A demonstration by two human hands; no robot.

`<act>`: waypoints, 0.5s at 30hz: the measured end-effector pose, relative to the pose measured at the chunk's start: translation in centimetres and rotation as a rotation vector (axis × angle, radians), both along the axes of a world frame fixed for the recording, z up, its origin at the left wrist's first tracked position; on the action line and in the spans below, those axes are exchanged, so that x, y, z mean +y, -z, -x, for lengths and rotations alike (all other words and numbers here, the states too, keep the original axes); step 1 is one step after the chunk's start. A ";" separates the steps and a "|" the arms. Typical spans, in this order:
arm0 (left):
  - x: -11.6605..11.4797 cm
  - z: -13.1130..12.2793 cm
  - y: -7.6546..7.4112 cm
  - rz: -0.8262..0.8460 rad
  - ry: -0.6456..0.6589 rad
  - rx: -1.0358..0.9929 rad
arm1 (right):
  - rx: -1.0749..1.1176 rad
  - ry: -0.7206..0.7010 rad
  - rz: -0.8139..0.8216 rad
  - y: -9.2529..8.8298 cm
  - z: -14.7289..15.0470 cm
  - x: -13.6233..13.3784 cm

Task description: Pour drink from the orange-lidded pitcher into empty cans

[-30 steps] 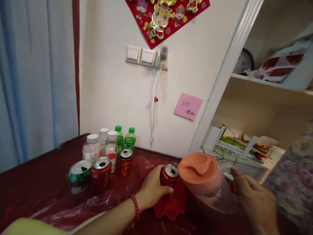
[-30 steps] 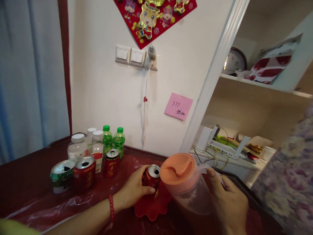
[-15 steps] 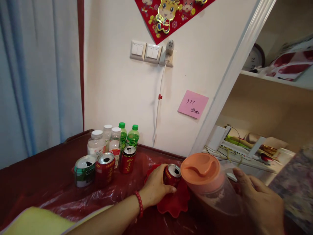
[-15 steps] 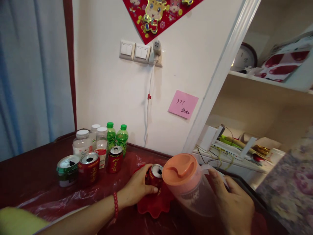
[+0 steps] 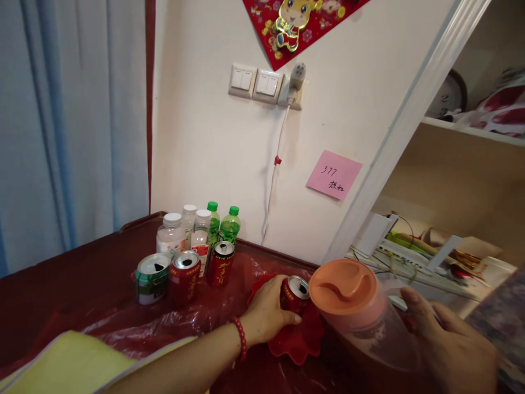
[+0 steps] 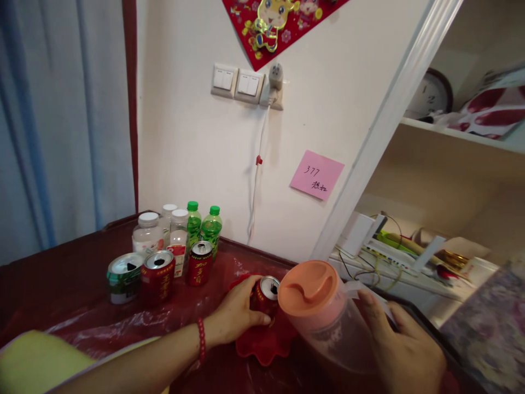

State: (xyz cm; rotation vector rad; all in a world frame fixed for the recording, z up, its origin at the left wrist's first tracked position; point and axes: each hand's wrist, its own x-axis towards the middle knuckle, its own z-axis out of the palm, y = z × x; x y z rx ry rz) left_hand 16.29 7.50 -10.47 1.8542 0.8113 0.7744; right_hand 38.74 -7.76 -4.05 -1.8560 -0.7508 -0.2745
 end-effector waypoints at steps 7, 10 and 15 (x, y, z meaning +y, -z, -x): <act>-0.2 -0.2 0.3 0.014 -0.018 0.017 | -0.002 0.028 0.058 -0.6 0.8 -0.2; -0.2 -0.2 0.5 0.016 -0.002 0.005 | 0.004 0.029 0.078 -0.5 0.5 -0.2; -0.1 -0.2 0.6 0.018 0.005 0.006 | 0.039 0.049 0.107 -0.3 -0.6 0.0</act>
